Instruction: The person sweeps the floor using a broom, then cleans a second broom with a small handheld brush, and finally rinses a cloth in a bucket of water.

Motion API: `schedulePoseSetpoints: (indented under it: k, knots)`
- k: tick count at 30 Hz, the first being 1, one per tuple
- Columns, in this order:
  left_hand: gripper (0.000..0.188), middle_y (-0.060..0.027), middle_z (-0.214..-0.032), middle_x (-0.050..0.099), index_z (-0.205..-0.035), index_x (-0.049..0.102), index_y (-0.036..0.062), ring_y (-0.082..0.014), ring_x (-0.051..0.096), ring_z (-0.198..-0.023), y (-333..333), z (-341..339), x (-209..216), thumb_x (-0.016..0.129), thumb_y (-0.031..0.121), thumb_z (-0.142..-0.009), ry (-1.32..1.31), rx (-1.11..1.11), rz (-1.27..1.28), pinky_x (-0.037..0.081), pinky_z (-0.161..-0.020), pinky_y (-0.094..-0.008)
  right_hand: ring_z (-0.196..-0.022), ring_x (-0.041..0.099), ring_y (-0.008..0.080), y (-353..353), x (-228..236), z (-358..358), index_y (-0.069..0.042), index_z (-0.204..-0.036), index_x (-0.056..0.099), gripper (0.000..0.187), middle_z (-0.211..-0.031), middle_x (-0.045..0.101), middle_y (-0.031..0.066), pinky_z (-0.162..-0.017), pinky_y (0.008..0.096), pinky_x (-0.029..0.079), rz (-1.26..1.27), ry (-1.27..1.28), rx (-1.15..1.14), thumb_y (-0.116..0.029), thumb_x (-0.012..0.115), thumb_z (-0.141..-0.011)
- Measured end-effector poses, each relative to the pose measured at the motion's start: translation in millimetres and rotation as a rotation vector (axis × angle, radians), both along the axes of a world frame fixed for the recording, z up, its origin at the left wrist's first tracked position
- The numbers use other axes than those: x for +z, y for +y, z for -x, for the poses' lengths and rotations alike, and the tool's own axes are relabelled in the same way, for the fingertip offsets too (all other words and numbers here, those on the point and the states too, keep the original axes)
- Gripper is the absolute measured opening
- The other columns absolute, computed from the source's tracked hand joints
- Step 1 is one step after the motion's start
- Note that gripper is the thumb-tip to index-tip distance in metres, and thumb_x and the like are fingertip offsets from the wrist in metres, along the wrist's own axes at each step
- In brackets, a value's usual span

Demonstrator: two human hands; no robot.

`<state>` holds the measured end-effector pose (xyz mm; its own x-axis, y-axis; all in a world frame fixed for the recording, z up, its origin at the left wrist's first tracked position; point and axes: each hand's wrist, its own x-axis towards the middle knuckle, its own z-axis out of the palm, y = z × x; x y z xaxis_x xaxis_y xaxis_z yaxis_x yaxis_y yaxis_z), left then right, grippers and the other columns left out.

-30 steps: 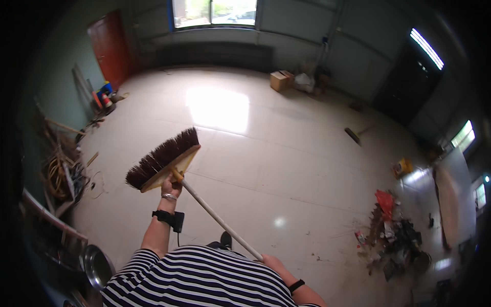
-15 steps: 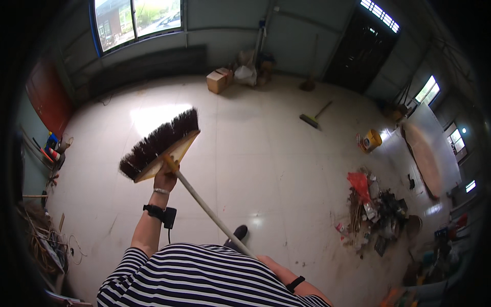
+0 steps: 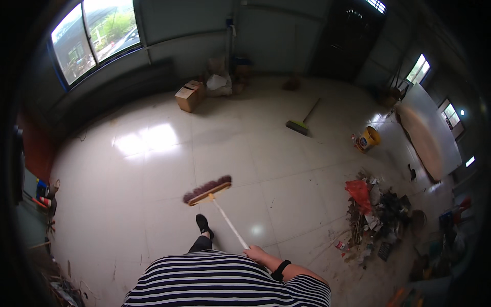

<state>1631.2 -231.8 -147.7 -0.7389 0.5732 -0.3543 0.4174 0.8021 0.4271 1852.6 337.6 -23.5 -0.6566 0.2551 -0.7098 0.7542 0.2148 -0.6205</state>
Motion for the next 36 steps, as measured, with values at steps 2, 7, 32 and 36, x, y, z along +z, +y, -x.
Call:
schedulePoseSetpoints:
  k: [2, 7, 32, 36]
  knots:
    - [0.032, -0.0131, -0.091, 0.056, -0.102, 0.048, 0.0076, -0.0281, 0.055, -0.076, -4.6, -5.6, -9.3, 0.054, 0.023, -0.075, -0.128, 0.056, 0.23, 0.046, -0.069, -0.0404, -0.053, 0.053, 0.021, 17.8, 9.2, 24.4, 0.004, -0.071, 0.056, 0.031, -0.06, 0.055, 0.0127, -0.053, 0.0322, 0.042, -0.02, -0.026, -0.176, -0.027, 0.05, -0.076]
    - [0.026, -0.0147, -0.094, 0.056, -0.092, 0.055, 0.008, -0.0305, 0.054, -0.082, 53.3, 116.5, -19.8, 0.054, 0.024, -0.071, -0.147, -0.042, 0.411, 0.044, -0.072, -0.0417, -0.054, 0.05, 0.0102, 85.5, 8.9, 84.4, 0.002, -0.068, 0.054, 0.019, -0.059, 0.053, 0.0057, -0.049, 0.0225, 0.039, 0.367, 0.066, -0.796, -0.011, 0.048, -0.081]
    - [0.021, -0.0123, -0.068, 0.061, -0.089, 0.058, 0.0026, -0.0201, 0.058, -0.06, 529.8, 485.6, -5.0, 0.056, 0.016, -0.072, -0.182, -0.092, 0.268, 0.047, -0.055, -0.0303, -0.046, 0.044, 0.0113, 555.0, 34.1, 375.6, -0.003, -0.061, 0.039, 0.02, -0.052, 0.042, 0.002, -0.044, 0.0206, 0.041, 1.885, 0.477, -1.6, -0.009, 0.049, -0.077]
    - [0.021, -0.012, -0.067, 0.06, -0.088, 0.058, 0.0022, -0.0201, 0.057, -0.061, 564.1, 502.0, 18.7, 0.055, 0.016, -0.073, -0.247, -0.178, 0.489, 0.047, -0.055, -0.03, -0.046, 0.043, 0.0108, 620.5, 27.8, 420.4, -0.002, -0.063, 0.039, 0.02, -0.053, 0.042, 0.0022, -0.044, 0.02, 0.04, 1.782, 0.555, -1.603, -0.01, 0.049, -0.078]
